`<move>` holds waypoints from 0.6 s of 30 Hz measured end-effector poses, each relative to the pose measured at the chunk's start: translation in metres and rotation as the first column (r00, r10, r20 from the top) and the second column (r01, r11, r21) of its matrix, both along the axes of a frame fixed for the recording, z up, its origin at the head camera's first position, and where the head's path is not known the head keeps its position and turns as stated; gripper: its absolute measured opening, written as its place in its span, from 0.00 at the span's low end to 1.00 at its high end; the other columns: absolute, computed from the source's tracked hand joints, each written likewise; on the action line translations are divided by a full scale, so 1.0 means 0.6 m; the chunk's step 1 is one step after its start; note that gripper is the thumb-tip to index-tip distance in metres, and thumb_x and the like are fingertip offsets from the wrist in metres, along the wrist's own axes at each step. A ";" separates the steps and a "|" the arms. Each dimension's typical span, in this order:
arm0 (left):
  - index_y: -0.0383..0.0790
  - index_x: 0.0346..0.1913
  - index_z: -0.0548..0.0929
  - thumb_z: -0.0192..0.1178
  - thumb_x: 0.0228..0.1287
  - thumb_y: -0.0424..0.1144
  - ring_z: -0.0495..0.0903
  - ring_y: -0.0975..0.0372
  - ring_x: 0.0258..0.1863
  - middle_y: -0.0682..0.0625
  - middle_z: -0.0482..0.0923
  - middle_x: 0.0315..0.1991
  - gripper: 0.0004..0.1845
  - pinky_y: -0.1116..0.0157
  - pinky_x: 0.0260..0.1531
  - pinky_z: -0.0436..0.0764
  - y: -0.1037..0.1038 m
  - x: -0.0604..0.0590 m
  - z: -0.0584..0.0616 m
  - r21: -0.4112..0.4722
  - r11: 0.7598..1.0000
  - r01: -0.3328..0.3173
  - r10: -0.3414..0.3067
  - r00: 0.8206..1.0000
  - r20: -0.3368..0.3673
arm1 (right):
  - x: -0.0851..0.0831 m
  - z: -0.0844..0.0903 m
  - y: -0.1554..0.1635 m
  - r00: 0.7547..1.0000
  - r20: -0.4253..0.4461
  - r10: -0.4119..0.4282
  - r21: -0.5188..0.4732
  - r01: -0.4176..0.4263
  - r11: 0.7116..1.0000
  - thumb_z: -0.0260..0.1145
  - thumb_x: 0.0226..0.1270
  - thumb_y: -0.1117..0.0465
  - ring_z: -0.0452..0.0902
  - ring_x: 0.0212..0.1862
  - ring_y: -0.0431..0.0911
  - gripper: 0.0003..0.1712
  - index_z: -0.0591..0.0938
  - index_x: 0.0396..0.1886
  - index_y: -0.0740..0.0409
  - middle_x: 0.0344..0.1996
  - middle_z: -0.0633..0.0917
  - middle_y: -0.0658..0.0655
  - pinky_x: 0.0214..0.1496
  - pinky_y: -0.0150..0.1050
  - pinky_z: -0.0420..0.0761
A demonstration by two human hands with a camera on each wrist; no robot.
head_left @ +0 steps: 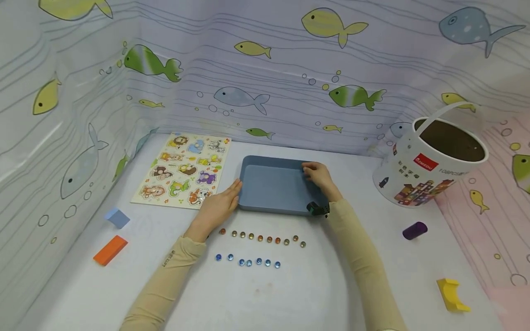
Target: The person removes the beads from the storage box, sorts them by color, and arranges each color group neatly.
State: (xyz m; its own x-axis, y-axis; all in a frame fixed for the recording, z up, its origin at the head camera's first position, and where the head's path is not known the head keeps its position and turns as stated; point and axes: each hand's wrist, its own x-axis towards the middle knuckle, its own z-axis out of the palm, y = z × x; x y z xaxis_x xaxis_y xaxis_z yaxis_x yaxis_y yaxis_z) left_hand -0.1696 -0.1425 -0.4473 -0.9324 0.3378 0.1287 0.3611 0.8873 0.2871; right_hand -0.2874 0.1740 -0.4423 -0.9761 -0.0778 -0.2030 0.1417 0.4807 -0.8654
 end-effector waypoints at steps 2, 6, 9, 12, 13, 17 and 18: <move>0.40 0.72 0.64 0.48 0.74 0.41 0.84 0.50 0.30 0.48 0.61 0.73 0.26 0.63 0.19 0.76 0.000 0.000 0.000 0.002 1.000 -0.002 0.002 1.000 0.006 | -0.003 -0.004 0.000 1.000 -0.006 0.009 0.040 -0.009 0.999 0.52 0.75 0.62 0.76 0.59 0.56 0.21 0.75 0.63 0.62 0.62 0.77 0.65 0.59 0.47 0.79; 0.40 0.72 0.63 0.47 0.75 0.42 0.84 0.51 0.29 0.49 0.60 0.73 0.26 0.65 0.17 0.74 0.001 -0.001 0.000 0.015 1.000 -0.010 0.010 1.000 0.016 | -0.005 -0.009 0.000 0.999 -0.048 0.026 0.122 -0.020 0.992 0.56 0.73 0.63 0.80 0.52 0.56 0.19 0.78 0.60 0.62 0.58 0.79 0.64 0.53 0.45 0.81; 0.41 0.73 0.63 0.47 0.75 0.42 0.84 0.51 0.29 0.49 0.60 0.74 0.26 0.65 0.17 0.73 0.001 -0.002 0.000 0.021 1.000 -0.014 0.014 1.000 0.021 | -0.005 -0.011 0.000 0.997 -0.071 0.037 0.182 -0.024 0.983 0.58 0.71 0.65 0.82 0.48 0.56 0.18 0.80 0.58 0.62 0.55 0.81 0.65 0.48 0.43 0.82; 0.41 0.73 0.63 0.46 0.75 0.42 0.84 0.51 0.28 0.49 0.60 0.74 0.26 0.65 0.17 0.74 0.001 -0.002 0.000 0.019 1.000 -0.012 0.012 1.000 0.022 | -0.005 -0.015 -0.002 0.996 -0.075 0.042 0.225 -0.024 0.974 0.58 0.69 0.65 0.83 0.46 0.54 0.17 0.81 0.55 0.62 0.54 0.83 0.64 0.45 0.39 0.82; 0.41 0.73 0.63 0.46 0.75 0.42 0.84 0.51 0.29 0.49 0.60 0.74 0.26 0.65 0.17 0.74 0.001 -0.002 0.000 0.018 1.000 -0.013 0.012 1.000 0.024 | -0.005 -0.016 -0.002 0.996 -0.076 0.040 0.232 -0.022 0.972 0.58 0.69 0.66 0.83 0.45 0.53 0.16 0.82 0.54 0.62 0.54 0.83 0.64 0.44 0.38 0.82; 0.40 0.73 0.63 0.46 0.75 0.42 0.84 0.51 0.28 0.49 0.60 0.74 0.26 0.66 0.16 0.73 0.001 -0.001 -0.001 0.007 1.000 -0.006 0.006 1.000 0.024 | -0.006 -0.021 -0.004 0.994 -0.094 0.050 0.257 -0.025 0.966 0.59 0.68 0.65 0.81 0.41 0.50 0.16 0.83 0.52 0.61 0.50 0.84 0.63 0.40 0.34 0.78; 0.40 0.72 0.63 0.46 0.75 0.42 0.84 0.50 0.30 0.49 0.60 0.74 0.26 0.66 0.16 0.73 0.001 -0.001 -0.001 0.005 1.000 -0.005 0.005 1.000 0.024 | -0.006 -0.022 -0.004 0.994 -0.096 0.056 0.257 -0.030 0.966 0.59 0.68 0.65 0.80 0.41 0.49 0.16 0.83 0.52 0.61 0.49 0.84 0.63 0.39 0.33 0.76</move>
